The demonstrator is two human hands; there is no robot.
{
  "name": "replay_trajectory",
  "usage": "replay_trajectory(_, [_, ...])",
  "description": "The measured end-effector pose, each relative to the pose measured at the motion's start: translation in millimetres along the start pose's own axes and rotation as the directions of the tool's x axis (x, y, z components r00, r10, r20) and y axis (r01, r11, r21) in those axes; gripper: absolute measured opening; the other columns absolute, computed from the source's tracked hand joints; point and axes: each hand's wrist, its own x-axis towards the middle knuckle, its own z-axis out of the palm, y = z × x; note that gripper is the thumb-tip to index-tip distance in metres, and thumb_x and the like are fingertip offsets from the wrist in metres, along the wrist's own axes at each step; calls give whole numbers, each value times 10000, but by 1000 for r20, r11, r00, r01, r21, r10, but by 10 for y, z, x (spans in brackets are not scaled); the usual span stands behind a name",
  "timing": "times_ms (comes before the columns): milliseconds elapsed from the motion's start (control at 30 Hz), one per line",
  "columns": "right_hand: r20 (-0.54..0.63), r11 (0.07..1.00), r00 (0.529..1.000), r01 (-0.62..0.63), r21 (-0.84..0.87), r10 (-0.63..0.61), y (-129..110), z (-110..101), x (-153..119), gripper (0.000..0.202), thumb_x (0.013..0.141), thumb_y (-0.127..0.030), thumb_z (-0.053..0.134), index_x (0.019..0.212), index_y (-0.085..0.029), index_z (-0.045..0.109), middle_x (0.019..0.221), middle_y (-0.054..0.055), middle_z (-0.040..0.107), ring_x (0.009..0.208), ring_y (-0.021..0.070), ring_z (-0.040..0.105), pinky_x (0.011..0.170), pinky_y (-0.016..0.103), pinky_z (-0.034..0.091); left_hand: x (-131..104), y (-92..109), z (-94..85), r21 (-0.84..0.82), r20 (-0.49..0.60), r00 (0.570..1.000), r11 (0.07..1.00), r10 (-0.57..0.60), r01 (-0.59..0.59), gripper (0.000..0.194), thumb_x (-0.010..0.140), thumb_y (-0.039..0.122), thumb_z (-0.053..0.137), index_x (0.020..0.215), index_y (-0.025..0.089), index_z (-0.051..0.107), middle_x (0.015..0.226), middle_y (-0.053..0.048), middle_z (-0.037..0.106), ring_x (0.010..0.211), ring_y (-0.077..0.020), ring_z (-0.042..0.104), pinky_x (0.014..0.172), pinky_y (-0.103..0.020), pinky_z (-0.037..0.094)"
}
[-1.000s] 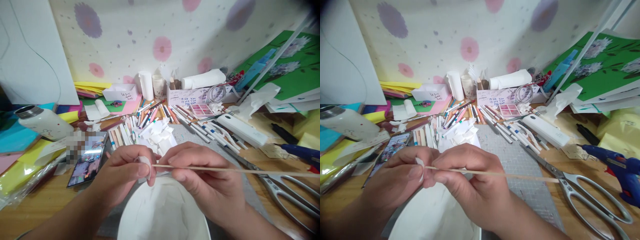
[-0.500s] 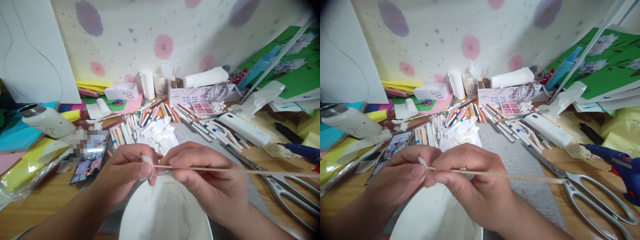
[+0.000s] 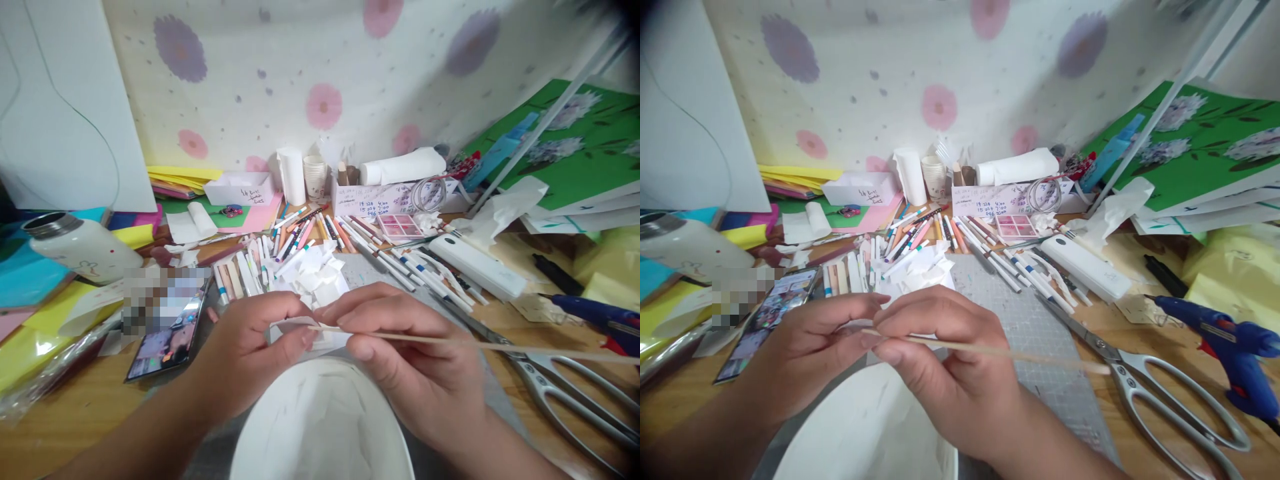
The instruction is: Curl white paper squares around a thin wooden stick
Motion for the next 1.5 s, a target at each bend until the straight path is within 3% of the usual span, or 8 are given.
replay_trajectory(100, [9,997,999,33,-64,-33,8,7,4,158,882,-72,752,985,-189,783,947,80,818,919,185,778,841,298,642,-10,37,14,69,-25,1000,998,7,-5,280,894,431,700,756,194,759,661,-2,663,658,-183,582,599,-267,412])
replay_trajectory(267, [8,991,999,49,-124,-48,28,19,-14,139,905,-90,722,975,-198,774,936,69,807,917,188,777,815,301,646,-26,119,34,13,-28,997,997,-71,71,194,865,367,727,799,191,776,706,-1,700,685,-179,597,621,-260,428])
replay_trajectory(533, [-16,995,999,49,-87,-50,9,20,-14,154,906,-104,736,988,-220,793,962,59,824,935,193,774,838,318,640,-19,86,32,-279,-43,998,959,50,-60,262,898,353,733,695,189,719,619,28,661,567,-119,536,543,-214,410])
replay_trajectory(700, [-43,1000,999,17,-5,-18,19,-1,-39,156,929,-164,733,1035,-255,802,988,51,823,932,205,770,847,354,641,-35,-8,48,-525,-41,998,849,45,-60,45,876,293,803,866,249,806,635,29,722,575,-121,620,577,-209,494])
replay_trajectory(800, [-47,999,999,21,28,-19,24,-21,-50,137,923,-182,753,1031,-248,805,988,51,821,928,200,768,847,349,639,-42,-17,51,-598,-29,999,800,41,-50,27,861,290,821,870,265,826,613,38,696,526,-98,594,530,-185,477])
replay_trajectory(1033, [22,998,998,54,-20,-54,-2,3,-13,161,945,-170,719,1058,-257,794,919,44,830,914,205,780,815,346,650,-12,6,40,-617,29,997,786,73,-39,124,883,308,792,801,214,794,630,8,704,593,-128,604,602,-228,492])
replay_trajectory(1233, [36,999,998,49,-7,-49,-11,5,-19,164,945,-176,719,1058,-269,793,891,39,824,872,201,778,789,336,653,-28,-11,44,-641,46,997,767,64,-20,86,892,270,787,831,210,788,705,-5,748,648,-129,631,619,-214,482])
replay_trajectory(1500, [37,997,997,70,12,-70,7,24,-4,158,941,-148,720,1044,-239,800,855,41,823,854,190,776,794,313,644,-40,-27,23,-561,36,998,828,51,-22,136,909,294,761,805,205,762,663,10,699,634,-136,599,620,-228,470])
